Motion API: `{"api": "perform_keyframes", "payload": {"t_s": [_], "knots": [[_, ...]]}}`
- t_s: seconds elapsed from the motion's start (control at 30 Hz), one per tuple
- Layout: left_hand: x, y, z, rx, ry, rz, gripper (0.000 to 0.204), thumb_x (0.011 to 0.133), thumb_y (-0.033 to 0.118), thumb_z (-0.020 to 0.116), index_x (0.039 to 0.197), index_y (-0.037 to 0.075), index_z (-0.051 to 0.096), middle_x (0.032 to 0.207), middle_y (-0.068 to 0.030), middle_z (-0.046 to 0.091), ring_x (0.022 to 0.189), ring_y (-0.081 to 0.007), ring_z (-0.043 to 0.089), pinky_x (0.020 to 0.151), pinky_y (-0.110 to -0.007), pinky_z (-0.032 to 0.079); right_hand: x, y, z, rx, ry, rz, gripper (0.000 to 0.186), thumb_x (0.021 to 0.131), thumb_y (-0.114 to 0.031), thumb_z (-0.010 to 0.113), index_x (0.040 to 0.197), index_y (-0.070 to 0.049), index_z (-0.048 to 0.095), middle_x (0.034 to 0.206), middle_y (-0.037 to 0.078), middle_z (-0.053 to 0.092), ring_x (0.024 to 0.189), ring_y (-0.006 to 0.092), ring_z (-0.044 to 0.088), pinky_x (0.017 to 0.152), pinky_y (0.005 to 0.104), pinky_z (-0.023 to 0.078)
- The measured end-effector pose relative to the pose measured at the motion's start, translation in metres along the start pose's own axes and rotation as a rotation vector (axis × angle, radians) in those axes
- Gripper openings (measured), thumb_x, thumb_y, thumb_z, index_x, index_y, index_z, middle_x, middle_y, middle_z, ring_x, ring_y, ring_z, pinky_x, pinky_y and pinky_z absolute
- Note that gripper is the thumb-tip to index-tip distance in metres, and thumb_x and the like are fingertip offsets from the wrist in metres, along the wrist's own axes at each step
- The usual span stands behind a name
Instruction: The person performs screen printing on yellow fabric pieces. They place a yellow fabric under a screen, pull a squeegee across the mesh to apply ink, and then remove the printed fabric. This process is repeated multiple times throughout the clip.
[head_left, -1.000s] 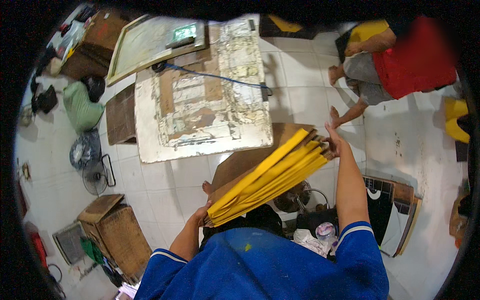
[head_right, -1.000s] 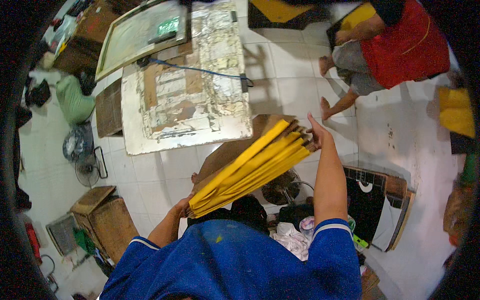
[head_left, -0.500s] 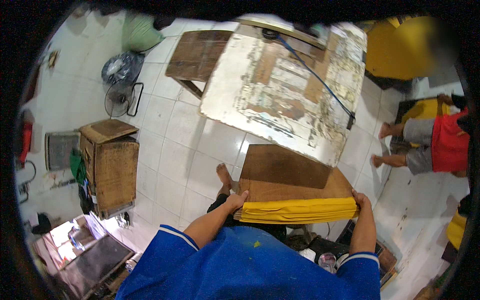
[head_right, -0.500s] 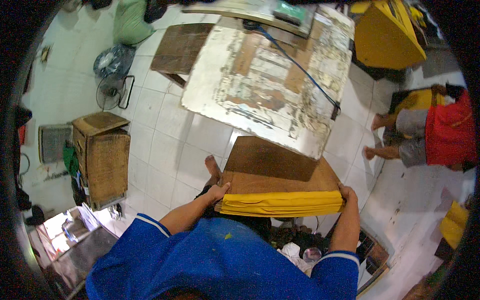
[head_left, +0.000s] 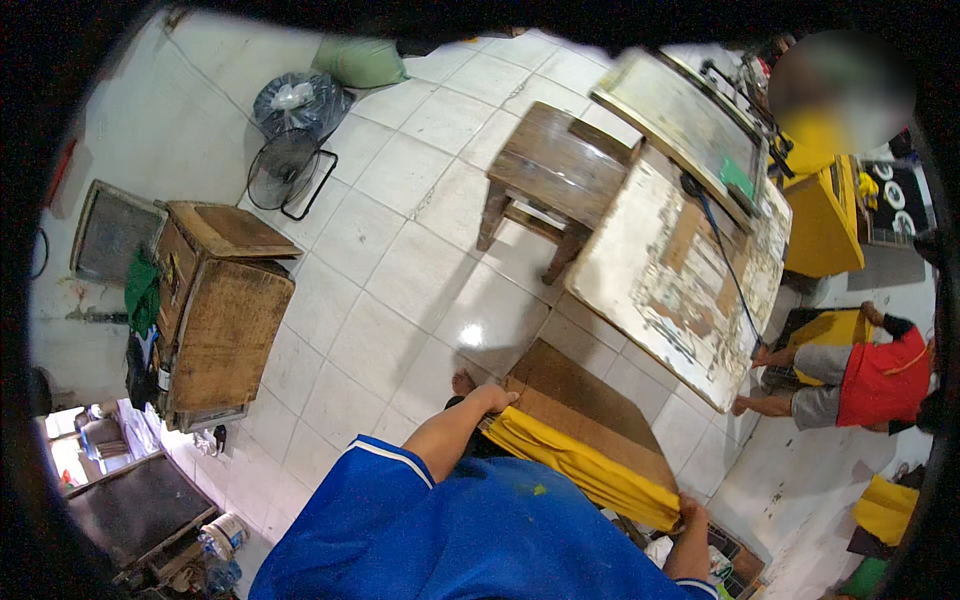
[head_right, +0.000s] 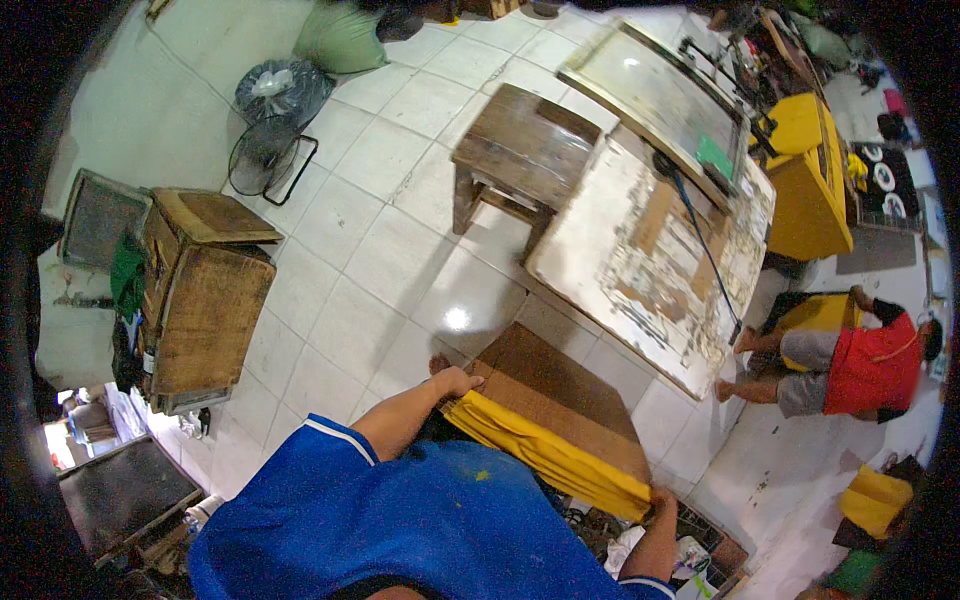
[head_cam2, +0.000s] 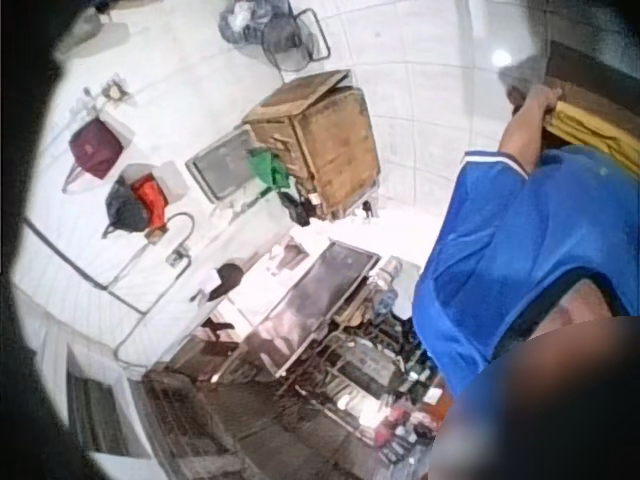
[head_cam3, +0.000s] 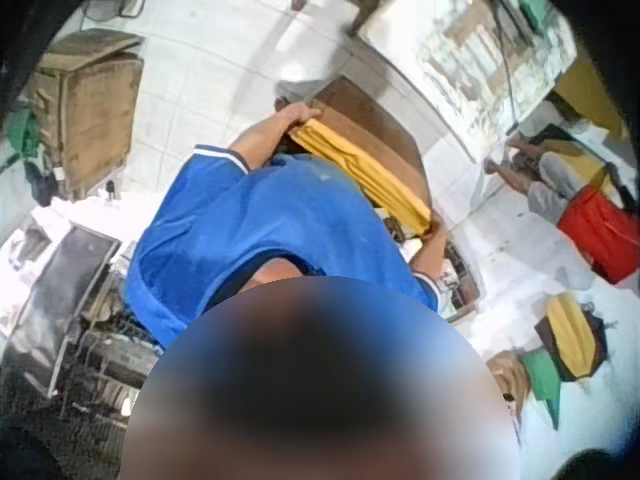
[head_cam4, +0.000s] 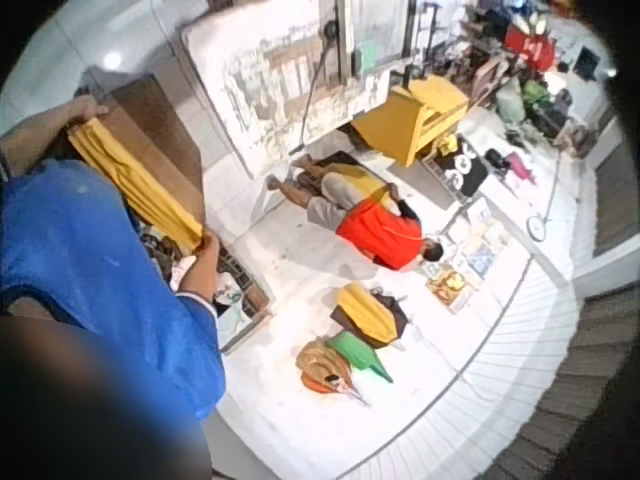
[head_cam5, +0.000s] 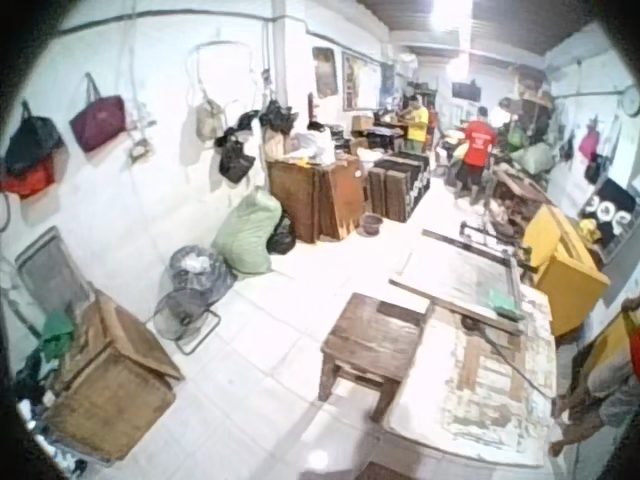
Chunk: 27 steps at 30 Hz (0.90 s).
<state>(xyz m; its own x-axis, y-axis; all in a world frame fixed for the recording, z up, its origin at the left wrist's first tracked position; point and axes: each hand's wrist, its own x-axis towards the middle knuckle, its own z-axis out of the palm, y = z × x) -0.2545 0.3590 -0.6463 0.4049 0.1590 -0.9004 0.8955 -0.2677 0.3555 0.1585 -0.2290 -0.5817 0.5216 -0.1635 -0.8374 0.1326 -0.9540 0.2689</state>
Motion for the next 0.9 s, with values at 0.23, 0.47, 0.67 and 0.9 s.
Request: {"api": "perform_keyframes", "payload": {"t_s": [0.23, 0.47, 0.67, 0.9], "knots": [[0.014, -0.101, -0.091, -0.027, 0.021, 0.002, 0.074, 0.102, 0.065, 0.044, 0.121, 0.0, 0.072, 0.133, -0.0272, 0.064, 0.125, -0.0442, 0.06, 0.105, -0.048, 0.047, -0.066, -0.066, 0.078, -0.189, -0.197, -0.236, 0.052, 0.106, -0.038, 0.044, 0.142, -0.001, 0.056, 0.138, 0.025, 0.061, 0.129, 0.0347, 0.058, 0.109, 0.0441, 0.046], [-0.005, -0.163, -0.221, 0.066, 0.085, 0.015, 0.068, 0.102, 0.06, 0.048, 0.124, -0.001, 0.07, 0.134, -0.0268, 0.063, 0.125, -0.043, 0.061, 0.104, -0.046, 0.048, -0.112, -0.223, 0.099, -0.193, -0.127, -0.123, 0.048, 0.108, -0.035, 0.044, 0.144, -0.005, 0.055, 0.148, 0.02, 0.055, 0.136, 0.0293, 0.052, 0.113, 0.0409, 0.042], [-0.033, -0.21, -0.33, -0.105, 0.045, -0.179, 0.069, 0.101, 0.06, 0.054, 0.127, -0.002, 0.068, 0.136, -0.0256, 0.063, 0.127, -0.0409, 0.06, 0.105, -0.045, 0.048, -0.157, -0.356, 0.107, -0.06, -0.185, -0.066, 0.05, 0.108, -0.037, 0.043, 0.144, -0.005, 0.056, 0.148, 0.02, 0.056, 0.135, 0.0292, 0.053, 0.112, 0.0414, 0.043], [-0.011, -0.293, -0.457, -0.082, 0.041, -0.204, 0.071, 0.097, 0.061, 0.06, 0.13, -0.002, 0.067, 0.14, -0.025, 0.061, 0.131, -0.0396, 0.058, 0.107, -0.045, 0.047, -0.229, -0.506, 0.128, 0.05, -0.194, -0.016, 0.051, 0.108, -0.038, 0.042, 0.144, -0.005, 0.056, 0.147, 0.019, 0.056, 0.133, 0.029, 0.054, 0.11, 0.0419, 0.044]]}}
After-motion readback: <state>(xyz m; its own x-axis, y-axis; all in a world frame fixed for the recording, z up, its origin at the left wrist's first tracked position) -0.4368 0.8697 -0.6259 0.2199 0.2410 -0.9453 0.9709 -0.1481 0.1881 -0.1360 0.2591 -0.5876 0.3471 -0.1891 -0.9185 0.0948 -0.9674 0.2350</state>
